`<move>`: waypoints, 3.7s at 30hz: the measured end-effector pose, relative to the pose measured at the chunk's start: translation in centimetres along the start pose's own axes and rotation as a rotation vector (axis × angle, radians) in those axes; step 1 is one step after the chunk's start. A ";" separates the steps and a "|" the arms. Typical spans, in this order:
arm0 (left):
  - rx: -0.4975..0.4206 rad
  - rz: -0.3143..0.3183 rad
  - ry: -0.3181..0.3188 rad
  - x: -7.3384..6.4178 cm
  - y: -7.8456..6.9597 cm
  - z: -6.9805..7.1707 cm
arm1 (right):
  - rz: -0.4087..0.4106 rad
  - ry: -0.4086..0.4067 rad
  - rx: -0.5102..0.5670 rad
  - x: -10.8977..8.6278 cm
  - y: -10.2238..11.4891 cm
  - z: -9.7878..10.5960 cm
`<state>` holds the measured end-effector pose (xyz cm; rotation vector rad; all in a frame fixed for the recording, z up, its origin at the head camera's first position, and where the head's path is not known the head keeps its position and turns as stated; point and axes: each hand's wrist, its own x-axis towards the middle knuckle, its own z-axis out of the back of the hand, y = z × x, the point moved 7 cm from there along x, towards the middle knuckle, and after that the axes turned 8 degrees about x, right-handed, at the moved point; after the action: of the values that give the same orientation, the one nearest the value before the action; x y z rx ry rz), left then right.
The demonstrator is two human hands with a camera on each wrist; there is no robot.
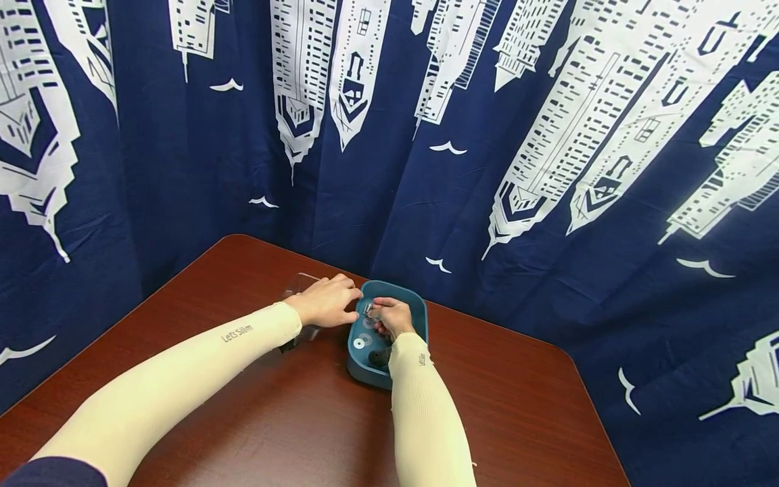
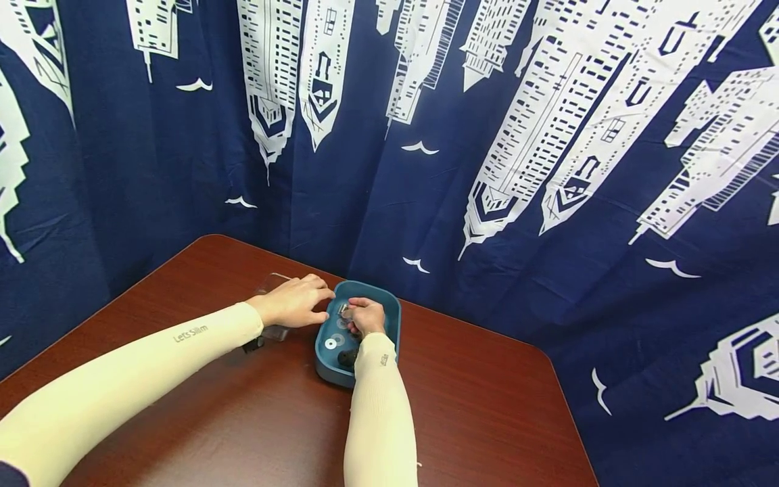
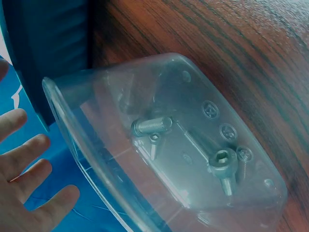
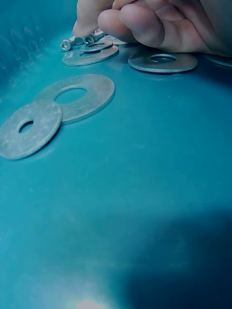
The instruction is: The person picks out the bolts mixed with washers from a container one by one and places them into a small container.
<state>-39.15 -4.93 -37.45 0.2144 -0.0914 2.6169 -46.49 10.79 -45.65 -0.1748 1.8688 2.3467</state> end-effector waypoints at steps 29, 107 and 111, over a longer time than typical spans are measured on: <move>-0.002 0.028 0.056 0.3 0.0 -0.7 | 0.074 -0.024 -0.187 0.5 0.3 -0.5; 0.001 0.011 0.096 0.3 -0.6 -0.7 | 0.197 0.086 -0.022 -1.9 3.9 1.0; 0.003 0.016 0.092 0.3 -0.5 -0.7 | 0.224 0.111 -0.018 -2.4 4.6 1.0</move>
<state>-39.25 -4.24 -38.03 0.0944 -0.0572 2.6382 -44.98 10.70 -40.61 -0.1035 2.0145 2.5485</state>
